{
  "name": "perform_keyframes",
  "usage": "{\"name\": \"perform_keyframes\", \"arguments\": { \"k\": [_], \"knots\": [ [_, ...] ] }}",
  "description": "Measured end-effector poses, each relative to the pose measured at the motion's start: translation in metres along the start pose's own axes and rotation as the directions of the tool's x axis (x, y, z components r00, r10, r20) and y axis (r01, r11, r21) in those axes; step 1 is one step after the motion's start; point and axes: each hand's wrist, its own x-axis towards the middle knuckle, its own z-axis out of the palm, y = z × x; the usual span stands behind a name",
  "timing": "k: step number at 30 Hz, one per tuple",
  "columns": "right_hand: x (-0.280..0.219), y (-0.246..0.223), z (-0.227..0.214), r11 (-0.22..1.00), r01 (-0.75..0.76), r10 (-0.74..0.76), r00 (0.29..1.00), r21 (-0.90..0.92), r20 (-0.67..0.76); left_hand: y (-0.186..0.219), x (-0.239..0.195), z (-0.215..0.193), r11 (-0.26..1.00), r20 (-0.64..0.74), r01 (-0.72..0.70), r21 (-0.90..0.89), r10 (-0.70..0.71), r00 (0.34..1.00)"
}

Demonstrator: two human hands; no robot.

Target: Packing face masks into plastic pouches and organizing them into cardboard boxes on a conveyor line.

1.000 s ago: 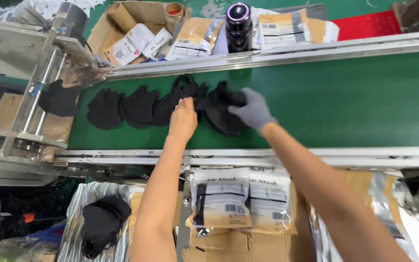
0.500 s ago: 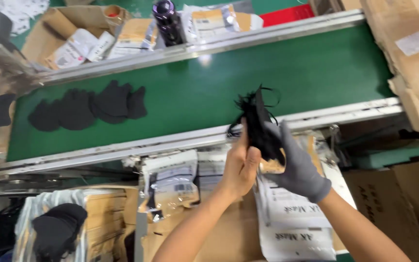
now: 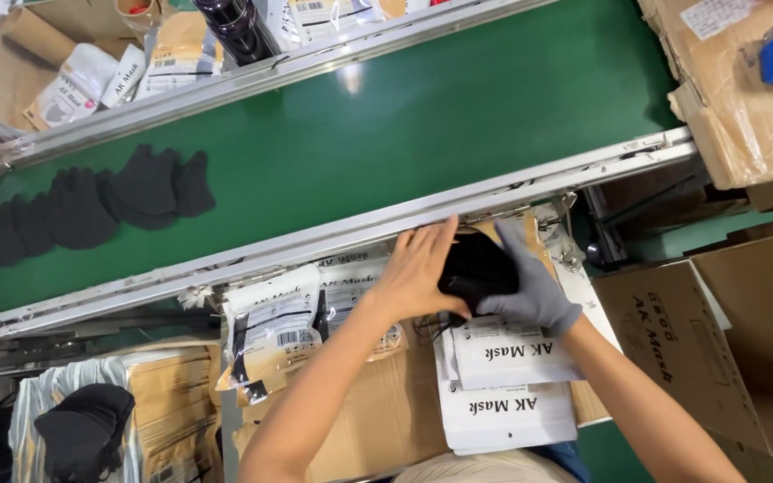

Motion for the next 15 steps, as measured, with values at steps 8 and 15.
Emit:
{"name": "perform_keyframes", "arguments": {
  "k": [8, 15],
  "knots": [
    [0.009, -0.026, -0.006, 0.993, -0.105, 0.091, 0.97, 0.054, 0.224, 0.036, 0.002, -0.052, 0.98, 0.025, 0.187, 0.067, -0.189, 0.982],
    [-0.005, -0.067, -0.012, 0.931, -0.039, 0.003, 0.995, -0.362, -0.101, 0.052, -0.019, 0.02, 0.998, -0.213, 0.062, 0.012, -0.058, 0.975]
  ]
}}
